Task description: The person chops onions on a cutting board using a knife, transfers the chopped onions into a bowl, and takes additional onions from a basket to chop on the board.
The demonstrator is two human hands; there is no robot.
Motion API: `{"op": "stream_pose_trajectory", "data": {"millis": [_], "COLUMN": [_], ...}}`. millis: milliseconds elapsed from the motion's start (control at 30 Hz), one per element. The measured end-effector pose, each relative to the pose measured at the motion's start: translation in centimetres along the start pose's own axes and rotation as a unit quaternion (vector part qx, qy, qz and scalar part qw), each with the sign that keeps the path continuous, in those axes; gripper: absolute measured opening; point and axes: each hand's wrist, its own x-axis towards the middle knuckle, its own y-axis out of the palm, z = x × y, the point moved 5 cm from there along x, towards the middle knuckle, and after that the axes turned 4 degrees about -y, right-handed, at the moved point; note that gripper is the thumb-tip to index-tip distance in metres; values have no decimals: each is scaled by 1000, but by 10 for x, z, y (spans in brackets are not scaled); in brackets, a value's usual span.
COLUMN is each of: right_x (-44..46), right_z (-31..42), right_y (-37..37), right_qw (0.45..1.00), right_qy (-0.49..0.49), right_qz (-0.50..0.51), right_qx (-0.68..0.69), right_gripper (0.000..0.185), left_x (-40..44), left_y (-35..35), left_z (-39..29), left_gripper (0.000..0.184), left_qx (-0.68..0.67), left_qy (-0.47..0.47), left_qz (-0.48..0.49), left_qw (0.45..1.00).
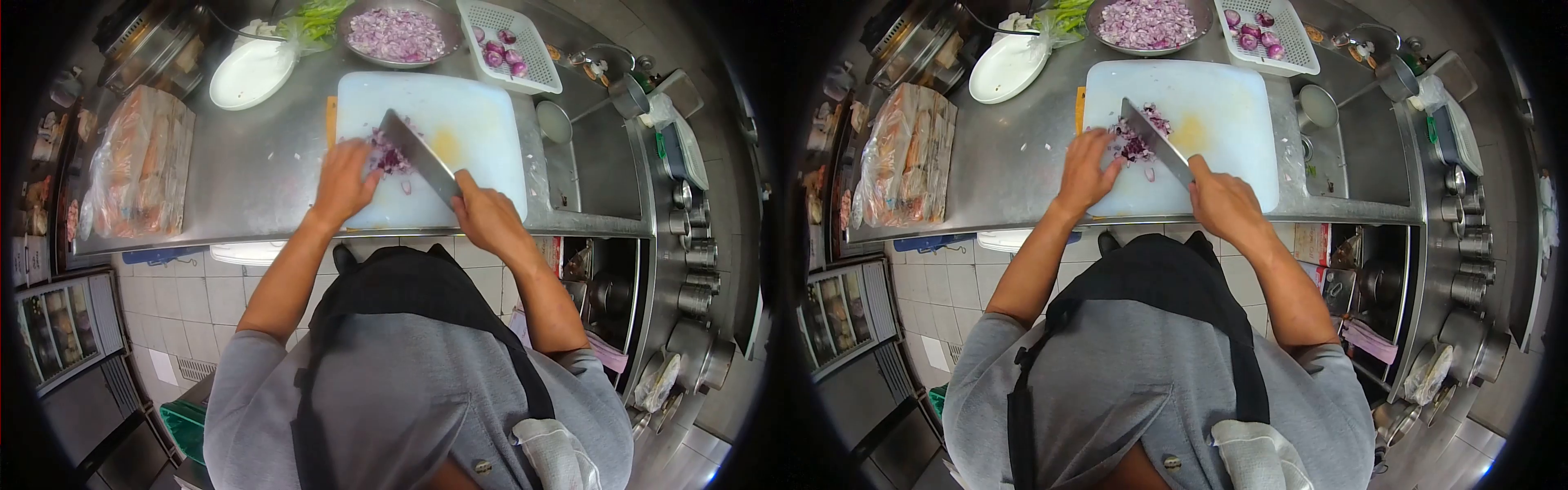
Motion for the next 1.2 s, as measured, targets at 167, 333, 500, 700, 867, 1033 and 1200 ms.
{"op": "stream_pose_trajectory", "data": {"millis": [167, 333, 500, 700, 867, 1033, 1200], "right_x": [16, 20, 22, 15, -1, -19, -32], "right_z": [-2, -6, -5, -14, -20, -24, -21], "right_y": [-1, 21, 19, 13, -4, -2, 4], "right_qw": [999, 999, 998, 999, 999, 1000, 998], "right_qy": [18, 23, 28, 24, 13, 6, 3], "right_qz": [9, 24, 34, -1, -23, -12, 53], "right_qx": [-31, -40, -50, -39, -32, -23, -33], "right_gripper": [15, 14, 14, 16, 21, 21, 19], "left_x": [14, 16, 20, 15, 15, 4, -6], "left_y": [5, 11, 10, 11, 22, 5, 17], "left_z": [23, 6, 9, -36, -16, -8, -24], "left_gripper": [76, 77, 75, 82, 79, 43, 27], "left_qx": [56, -4, -59, 66, 65, 42, 25], "left_qy": [-88, -101, -141, -26, -60, -40, -20], "left_qz": [51, 124, 127, 138, 112, 64, 39], "left_qw": [993, 987, 980, 988, 990, 996, 999]}}
